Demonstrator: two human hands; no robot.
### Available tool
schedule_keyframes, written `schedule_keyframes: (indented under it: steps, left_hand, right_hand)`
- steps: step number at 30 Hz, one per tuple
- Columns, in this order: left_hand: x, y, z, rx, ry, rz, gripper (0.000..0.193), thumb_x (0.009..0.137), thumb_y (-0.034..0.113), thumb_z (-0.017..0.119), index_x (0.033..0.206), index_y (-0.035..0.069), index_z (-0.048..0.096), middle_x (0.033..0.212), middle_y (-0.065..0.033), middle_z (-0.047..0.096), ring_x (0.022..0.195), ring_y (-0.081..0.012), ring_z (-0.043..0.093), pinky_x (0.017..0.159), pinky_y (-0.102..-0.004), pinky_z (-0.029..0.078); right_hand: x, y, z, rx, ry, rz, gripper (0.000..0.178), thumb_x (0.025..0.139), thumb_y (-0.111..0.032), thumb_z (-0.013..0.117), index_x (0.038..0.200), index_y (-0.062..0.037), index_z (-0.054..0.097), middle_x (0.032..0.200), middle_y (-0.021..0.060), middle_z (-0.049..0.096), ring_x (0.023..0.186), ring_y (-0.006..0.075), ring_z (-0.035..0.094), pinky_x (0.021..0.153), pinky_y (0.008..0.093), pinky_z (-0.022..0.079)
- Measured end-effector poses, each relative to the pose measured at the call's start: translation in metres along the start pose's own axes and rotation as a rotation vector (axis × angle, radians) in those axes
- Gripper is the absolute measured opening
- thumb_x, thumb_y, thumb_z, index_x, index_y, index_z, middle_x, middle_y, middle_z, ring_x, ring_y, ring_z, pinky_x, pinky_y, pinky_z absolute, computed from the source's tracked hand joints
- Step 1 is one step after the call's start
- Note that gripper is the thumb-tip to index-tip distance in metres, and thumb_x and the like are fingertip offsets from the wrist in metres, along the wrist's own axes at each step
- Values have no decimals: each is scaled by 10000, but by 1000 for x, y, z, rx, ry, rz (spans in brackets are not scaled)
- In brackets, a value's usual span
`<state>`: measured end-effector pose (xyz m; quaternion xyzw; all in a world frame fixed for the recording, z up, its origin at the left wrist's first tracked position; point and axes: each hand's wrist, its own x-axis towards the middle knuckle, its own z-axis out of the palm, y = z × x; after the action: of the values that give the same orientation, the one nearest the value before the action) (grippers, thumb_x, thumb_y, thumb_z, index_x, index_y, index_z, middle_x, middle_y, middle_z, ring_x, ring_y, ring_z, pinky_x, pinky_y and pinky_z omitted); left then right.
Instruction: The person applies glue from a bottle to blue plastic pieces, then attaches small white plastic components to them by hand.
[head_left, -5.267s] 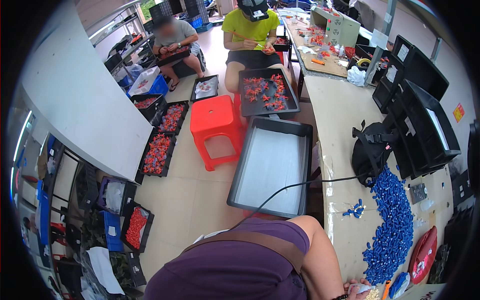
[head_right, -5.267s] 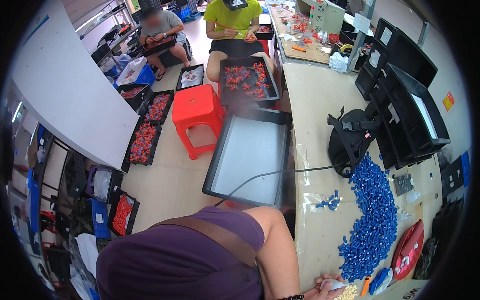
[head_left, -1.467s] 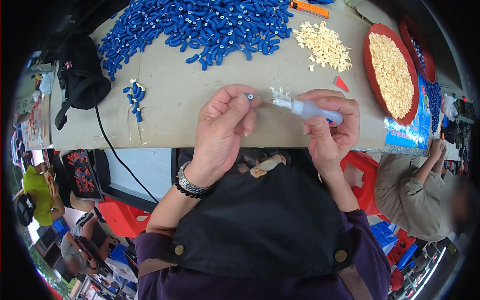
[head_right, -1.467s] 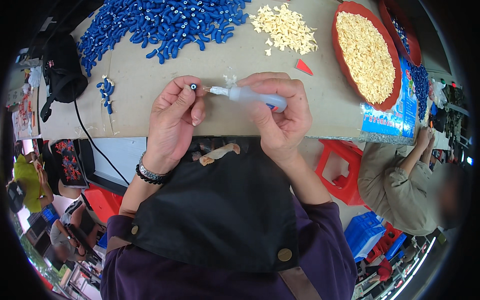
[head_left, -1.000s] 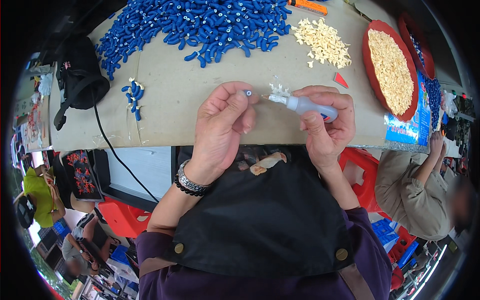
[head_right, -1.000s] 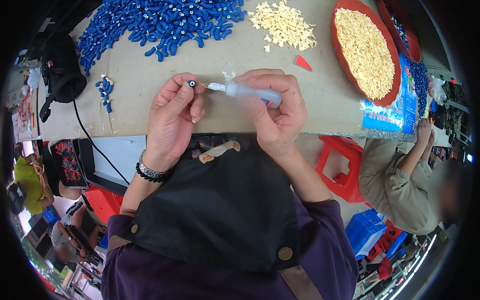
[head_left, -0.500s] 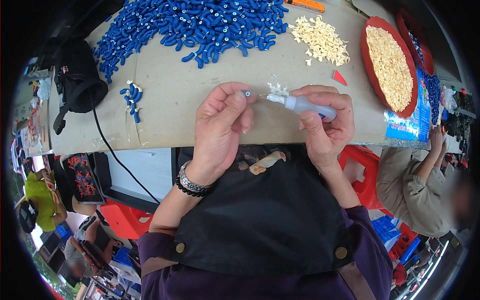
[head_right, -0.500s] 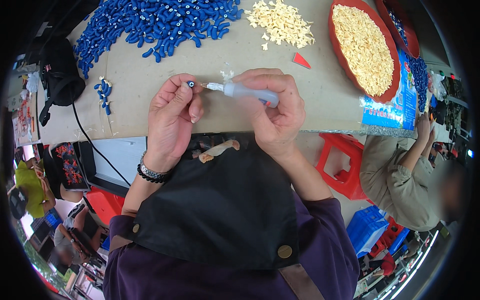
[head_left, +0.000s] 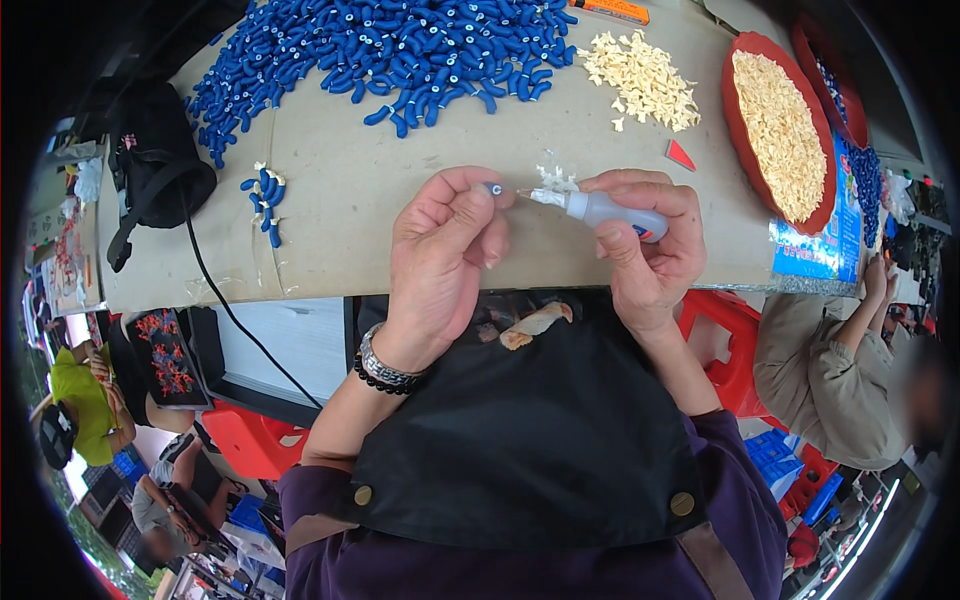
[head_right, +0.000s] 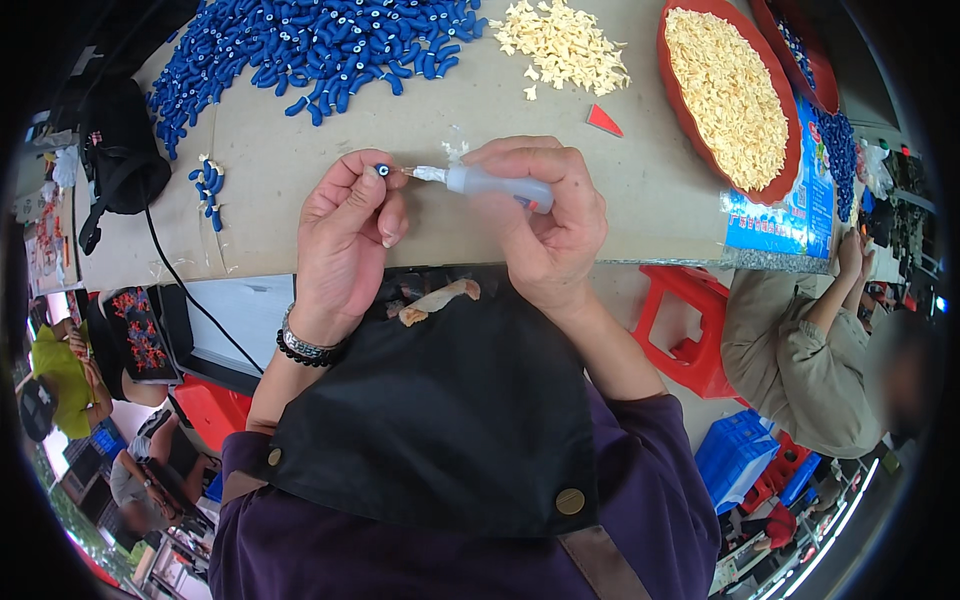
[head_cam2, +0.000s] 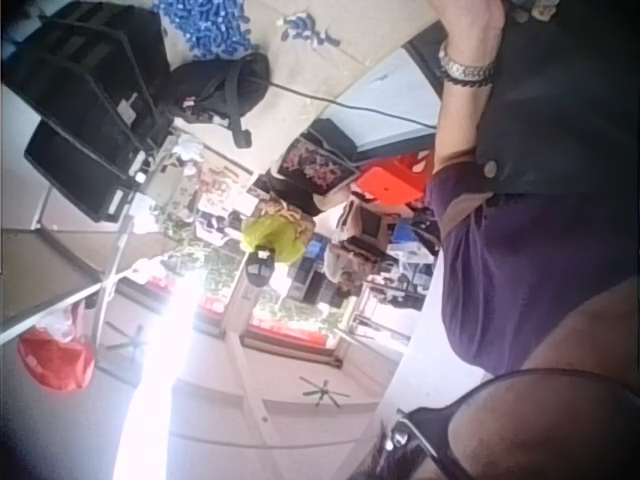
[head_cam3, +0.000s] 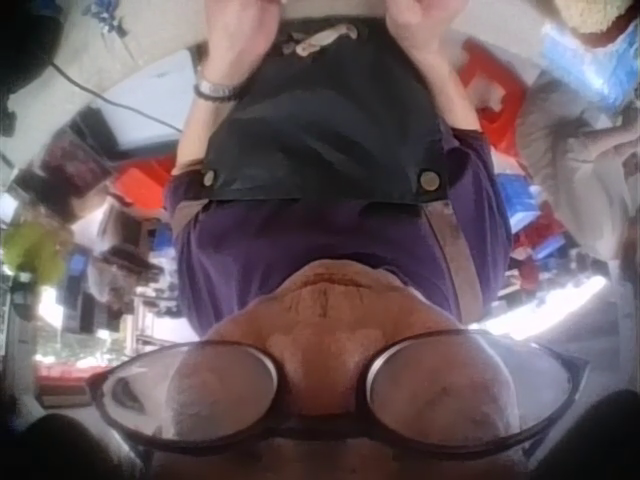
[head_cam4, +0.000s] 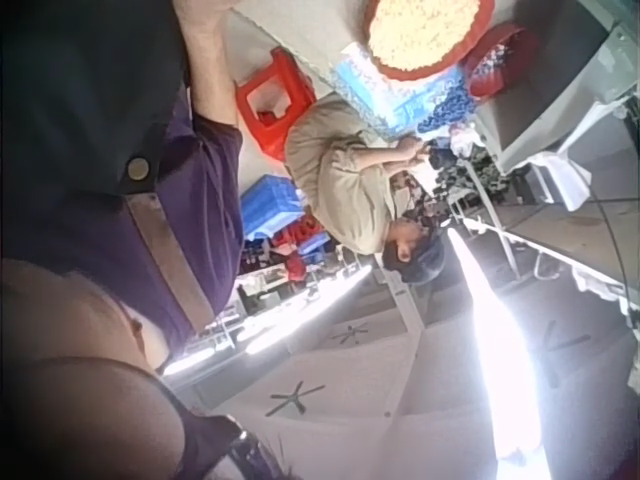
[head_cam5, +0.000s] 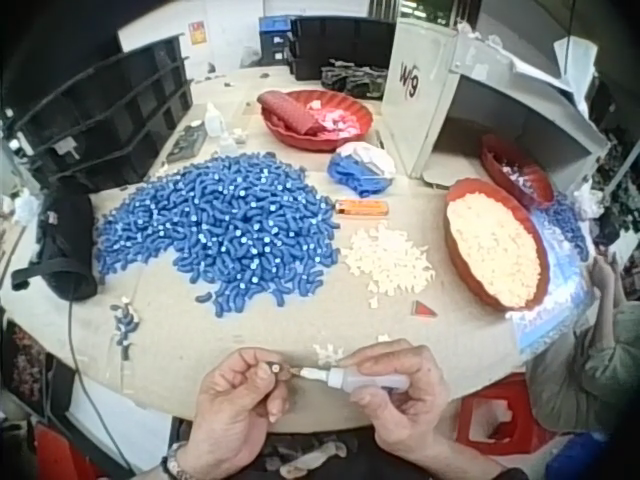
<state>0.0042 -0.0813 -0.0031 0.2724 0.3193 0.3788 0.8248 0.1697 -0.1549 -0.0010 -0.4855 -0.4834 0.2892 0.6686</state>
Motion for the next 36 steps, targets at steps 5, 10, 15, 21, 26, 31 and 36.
schedule_keyframes:
  steps: [5,10,15,21,26,31,36]
  left_hand:
    - [1,0,-1,-6,-4,-4,164,949,126,529,1049,3,568,890,-71,628,588,-81,474,554,-228,383]
    - [1,2,-1,-23,-8,-35,188,959,164,521,1045,5,570,888,-62,626,590,-85,477,552,-231,379]
    - [0,3,0,-22,-29,-36,206,970,188,506,1034,2,570,879,-57,617,594,-88,476,551,-234,377]
    - [2,2,-3,-3,-51,-36,211,970,192,506,1025,-1,571,870,-56,610,593,-93,474,554,-241,374]
    - [4,1,-5,3,-83,-34,215,962,202,524,1024,2,573,871,-54,604,601,-96,481,558,-239,373]
    - [3,1,-7,-3,-88,-26,222,958,207,529,1033,2,570,889,-60,608,604,-100,478,556,-239,368]
    - [4,-1,-8,7,-106,-19,223,959,203,526,1045,0,565,904,-71,612,603,-104,472,553,-241,364]
  right_hand:
    - [0,0,-1,23,16,-5,200,838,57,578,1016,1,504,1038,169,608,860,160,610,741,252,490]
    - [8,-4,-9,450,131,245,304,842,-93,672,1094,-42,510,1094,165,583,687,142,577,532,201,425]
    - [23,-7,-37,482,189,220,389,787,-49,713,1123,-13,520,997,101,601,754,195,622,629,287,488]
    - [46,-14,-55,284,242,410,236,771,38,648,956,-39,523,845,70,588,711,196,646,654,301,513]
    - [58,-8,-60,-365,33,465,179,728,31,691,804,-19,536,706,34,595,631,122,601,590,265,478]
    - [58,-11,-65,-680,-119,328,141,693,10,708,807,-13,630,751,67,630,665,144,618,631,284,492]
    - [52,-13,-61,-737,-246,302,162,679,-19,717,835,-25,674,785,106,646,727,225,648,661,330,500]
